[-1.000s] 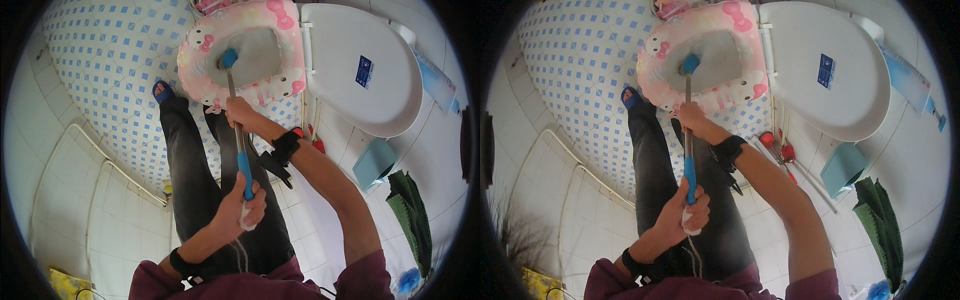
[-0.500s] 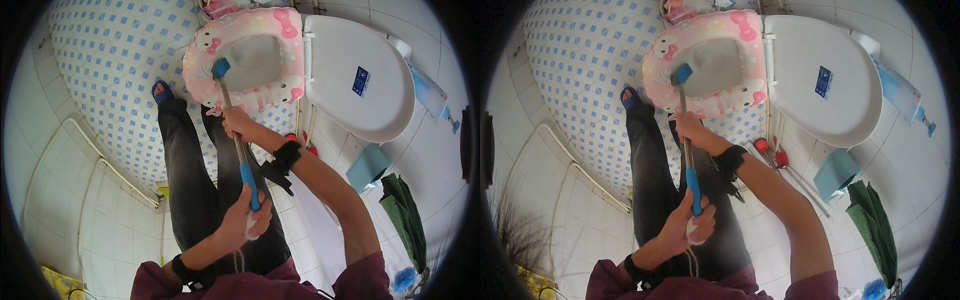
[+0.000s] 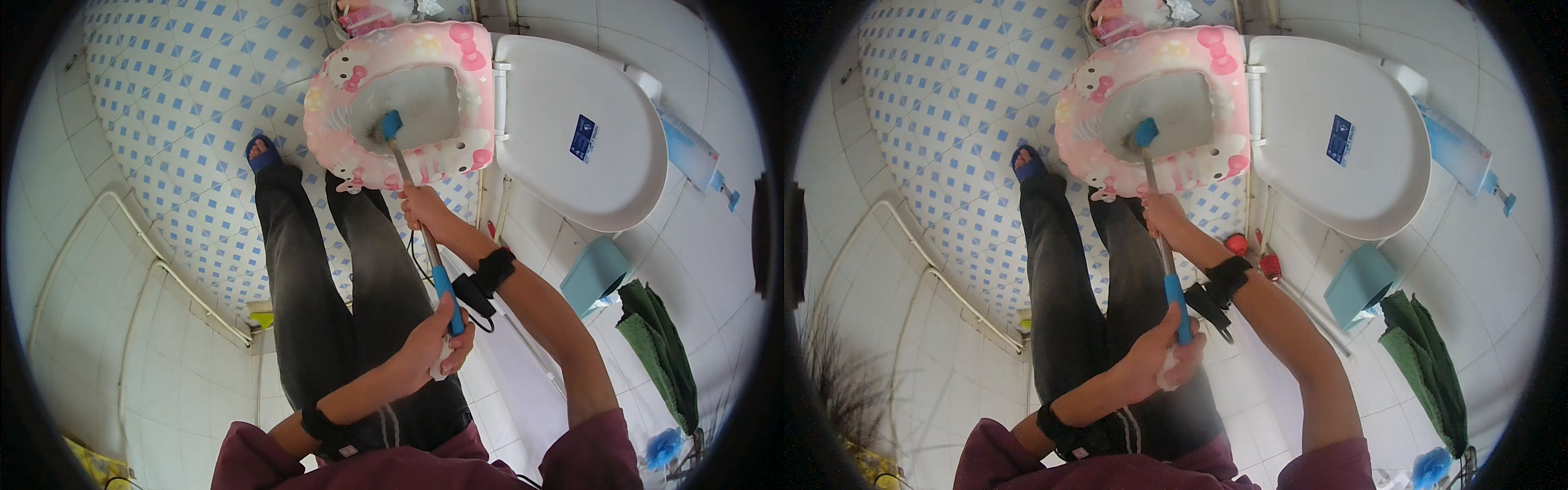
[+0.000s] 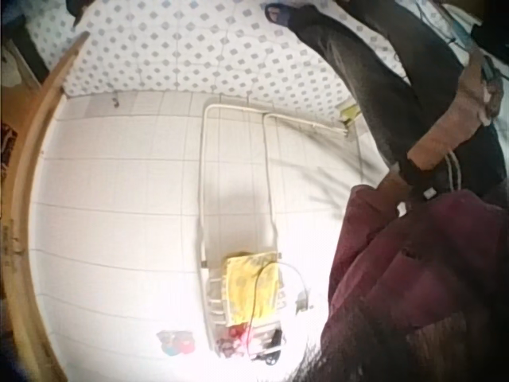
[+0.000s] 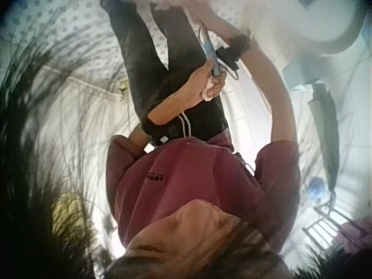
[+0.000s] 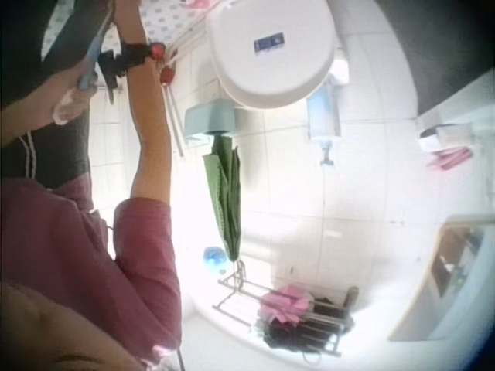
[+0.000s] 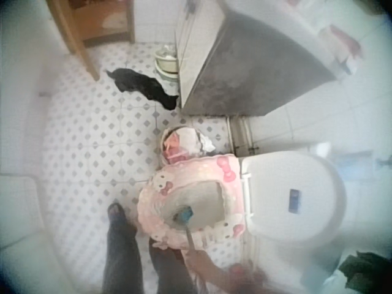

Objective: The person scrubs the inside of a toilet bowl with a brush while holding a wipe in their other hand, and then stands back at the bathroom sink.

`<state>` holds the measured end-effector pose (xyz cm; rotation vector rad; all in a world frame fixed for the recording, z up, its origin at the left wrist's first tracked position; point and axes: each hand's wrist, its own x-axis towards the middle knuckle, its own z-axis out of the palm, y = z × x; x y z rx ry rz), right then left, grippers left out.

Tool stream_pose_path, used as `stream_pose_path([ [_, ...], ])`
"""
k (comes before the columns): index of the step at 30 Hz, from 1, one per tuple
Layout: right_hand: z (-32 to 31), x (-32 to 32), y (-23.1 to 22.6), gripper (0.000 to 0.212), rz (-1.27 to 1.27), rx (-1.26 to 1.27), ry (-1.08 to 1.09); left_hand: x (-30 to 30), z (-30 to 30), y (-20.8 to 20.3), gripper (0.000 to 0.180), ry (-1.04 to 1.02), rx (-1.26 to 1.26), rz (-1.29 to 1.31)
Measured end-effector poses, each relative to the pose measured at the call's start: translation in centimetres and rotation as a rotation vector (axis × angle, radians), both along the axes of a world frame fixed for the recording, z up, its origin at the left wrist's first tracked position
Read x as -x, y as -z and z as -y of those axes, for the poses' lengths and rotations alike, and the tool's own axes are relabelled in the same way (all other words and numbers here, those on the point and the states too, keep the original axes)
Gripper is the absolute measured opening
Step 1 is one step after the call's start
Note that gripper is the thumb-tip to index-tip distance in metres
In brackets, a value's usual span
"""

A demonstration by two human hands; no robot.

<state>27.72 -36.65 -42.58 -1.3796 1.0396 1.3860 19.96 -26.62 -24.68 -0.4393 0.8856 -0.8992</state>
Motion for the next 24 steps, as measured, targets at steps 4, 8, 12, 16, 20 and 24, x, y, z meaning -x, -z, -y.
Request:
stream_pose_path([
  [4,1.3,1.0,-1.6,0.028,-0.068,0.049,0.113,1.2,0.5,-0.6,0.042,0.127,0.017,-0.010],
  [8,1.7,1.0,-1.8,0.028,-0.010,0.035,0.154,0.6,0.5,-1.0,0.042,0.210,-0.038,0.064],
  [12,1.9,0.7,-0.9,0.026,0.023,0.040,0.260,0.2,-0.1,-0.3,0.044,0.165,-0.085,0.092],
  [16,1.4,-0.4,-1.2,0.027,0.058,0.085,0.264,0.4,-1.0,0.7,0.043,0.121,-0.050,0.109],
  [20,1.4,-0.8,-1.4,0.026,0.078,0.089,0.308,0.1,-1.4,0.2,0.039,0.084,-0.024,0.061],
  [24,0.2,-0.1,-2.3,0.026,0.036,-0.002,0.319,0.3,-2.0,-0.7,0.039,0.057,-0.001,0.088],
])
